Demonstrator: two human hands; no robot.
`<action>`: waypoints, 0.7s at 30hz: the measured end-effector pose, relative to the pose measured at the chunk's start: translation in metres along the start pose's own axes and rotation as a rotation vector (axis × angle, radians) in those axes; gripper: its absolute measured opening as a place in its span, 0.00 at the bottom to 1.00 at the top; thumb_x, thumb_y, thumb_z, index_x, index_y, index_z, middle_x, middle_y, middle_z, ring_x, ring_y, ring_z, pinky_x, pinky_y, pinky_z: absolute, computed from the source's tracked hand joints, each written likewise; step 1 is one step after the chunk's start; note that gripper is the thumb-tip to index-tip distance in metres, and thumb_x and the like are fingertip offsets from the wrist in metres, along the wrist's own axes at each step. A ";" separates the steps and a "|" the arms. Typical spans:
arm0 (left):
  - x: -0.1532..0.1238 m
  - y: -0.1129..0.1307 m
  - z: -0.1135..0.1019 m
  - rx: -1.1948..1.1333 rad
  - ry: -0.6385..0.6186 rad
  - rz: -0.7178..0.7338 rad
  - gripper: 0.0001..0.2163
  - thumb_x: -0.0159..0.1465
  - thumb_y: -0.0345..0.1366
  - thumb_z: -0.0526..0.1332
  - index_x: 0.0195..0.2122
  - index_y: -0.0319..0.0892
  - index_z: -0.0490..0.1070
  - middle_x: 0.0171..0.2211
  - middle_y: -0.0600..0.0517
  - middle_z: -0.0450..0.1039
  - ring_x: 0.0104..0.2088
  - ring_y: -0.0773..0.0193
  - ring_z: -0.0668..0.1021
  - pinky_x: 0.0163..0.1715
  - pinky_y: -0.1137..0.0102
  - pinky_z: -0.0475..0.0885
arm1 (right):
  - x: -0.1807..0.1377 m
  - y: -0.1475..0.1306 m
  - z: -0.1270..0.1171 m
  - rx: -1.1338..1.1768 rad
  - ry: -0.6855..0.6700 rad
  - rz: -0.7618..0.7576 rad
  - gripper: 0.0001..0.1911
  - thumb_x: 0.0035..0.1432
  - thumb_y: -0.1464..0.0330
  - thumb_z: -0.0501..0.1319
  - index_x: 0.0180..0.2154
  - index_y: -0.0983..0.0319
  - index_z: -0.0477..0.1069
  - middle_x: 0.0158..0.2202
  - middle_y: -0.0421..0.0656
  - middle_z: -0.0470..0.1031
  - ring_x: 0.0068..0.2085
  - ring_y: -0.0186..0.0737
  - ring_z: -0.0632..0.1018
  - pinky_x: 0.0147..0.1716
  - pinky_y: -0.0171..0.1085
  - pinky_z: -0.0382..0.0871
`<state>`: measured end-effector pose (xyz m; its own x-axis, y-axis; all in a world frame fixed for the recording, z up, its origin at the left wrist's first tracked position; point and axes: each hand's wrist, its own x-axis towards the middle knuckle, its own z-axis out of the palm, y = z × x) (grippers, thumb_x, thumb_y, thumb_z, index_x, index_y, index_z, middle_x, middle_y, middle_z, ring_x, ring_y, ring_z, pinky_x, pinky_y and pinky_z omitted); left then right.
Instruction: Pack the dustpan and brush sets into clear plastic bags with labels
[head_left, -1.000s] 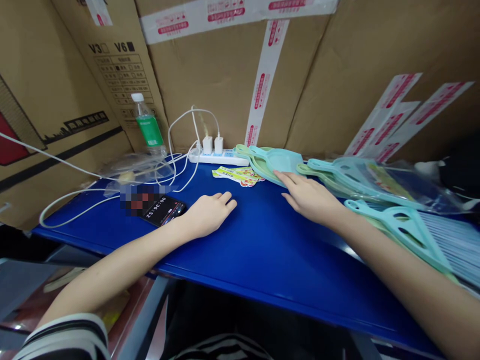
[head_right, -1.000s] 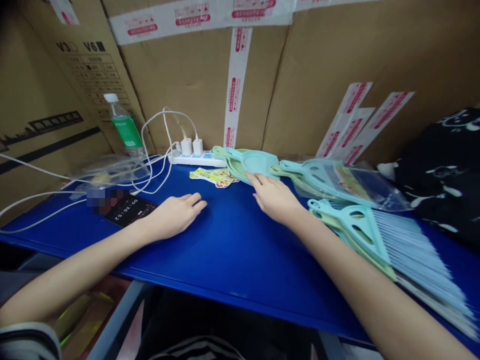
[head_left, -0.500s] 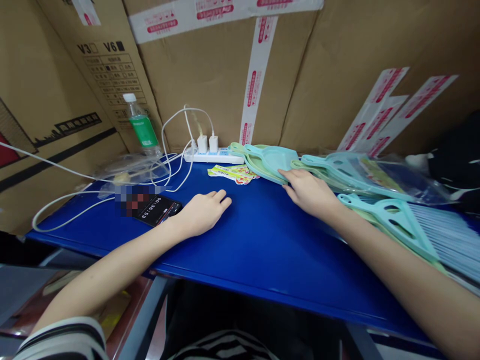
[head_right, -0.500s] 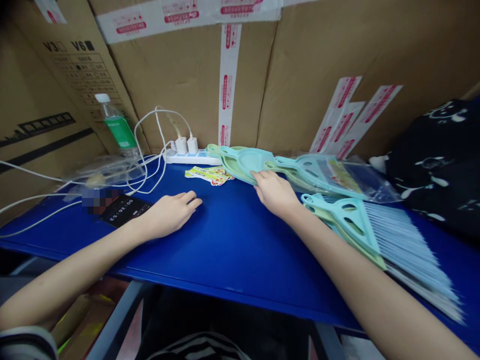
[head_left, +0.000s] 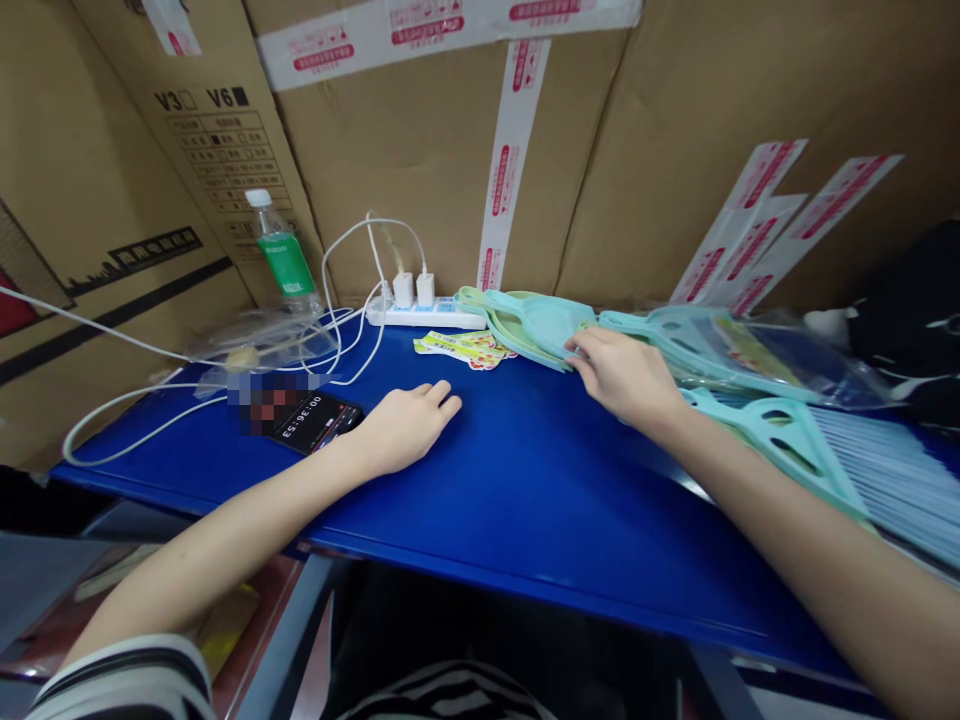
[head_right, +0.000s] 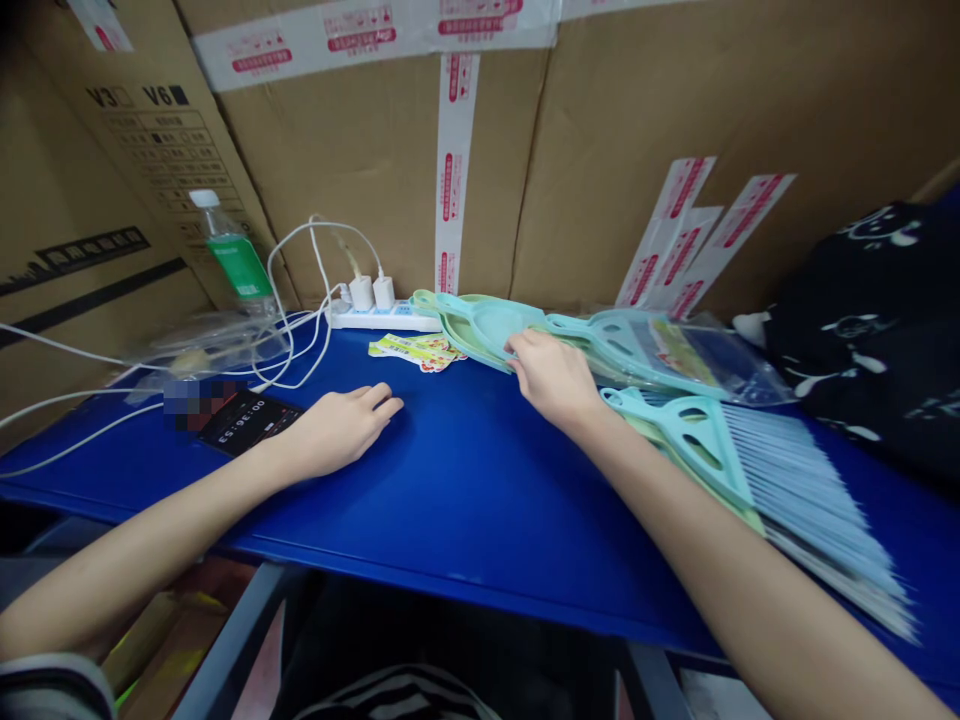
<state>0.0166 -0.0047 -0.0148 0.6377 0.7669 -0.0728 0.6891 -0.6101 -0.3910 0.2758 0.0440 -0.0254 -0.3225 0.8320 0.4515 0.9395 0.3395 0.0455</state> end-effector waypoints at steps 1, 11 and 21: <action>0.000 0.000 0.000 -0.001 0.006 0.001 0.12 0.67 0.27 0.50 0.49 0.37 0.65 0.42 0.45 0.70 0.39 0.57 0.78 0.28 0.68 0.72 | -0.001 -0.003 -0.002 0.010 0.012 -0.019 0.11 0.57 0.73 0.53 0.36 0.61 0.73 0.36 0.47 0.78 0.36 0.45 0.78 0.27 0.37 0.65; -0.001 0.001 0.000 -0.024 0.148 0.018 0.10 0.65 0.27 0.52 0.47 0.38 0.64 0.38 0.48 0.72 0.35 0.60 0.78 0.25 0.71 0.69 | -0.027 -0.052 -0.025 0.056 -0.051 -0.273 0.10 0.60 0.75 0.51 0.33 0.62 0.70 0.34 0.47 0.77 0.35 0.42 0.77 0.25 0.35 0.60; 0.000 -0.001 0.009 0.032 0.335 0.096 0.11 0.66 0.28 0.51 0.49 0.37 0.65 0.32 0.49 0.72 0.30 0.62 0.78 0.23 0.72 0.67 | -0.044 -0.081 -0.031 0.038 -0.151 -0.480 0.11 0.57 0.81 0.52 0.34 0.65 0.71 0.27 0.45 0.73 0.31 0.42 0.74 0.23 0.36 0.57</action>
<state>0.0135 -0.0023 -0.0226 0.7805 0.5948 0.1924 0.6124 -0.6657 -0.4263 0.2171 -0.0338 -0.0210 -0.7332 0.6310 0.2536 0.6769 0.7131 0.1825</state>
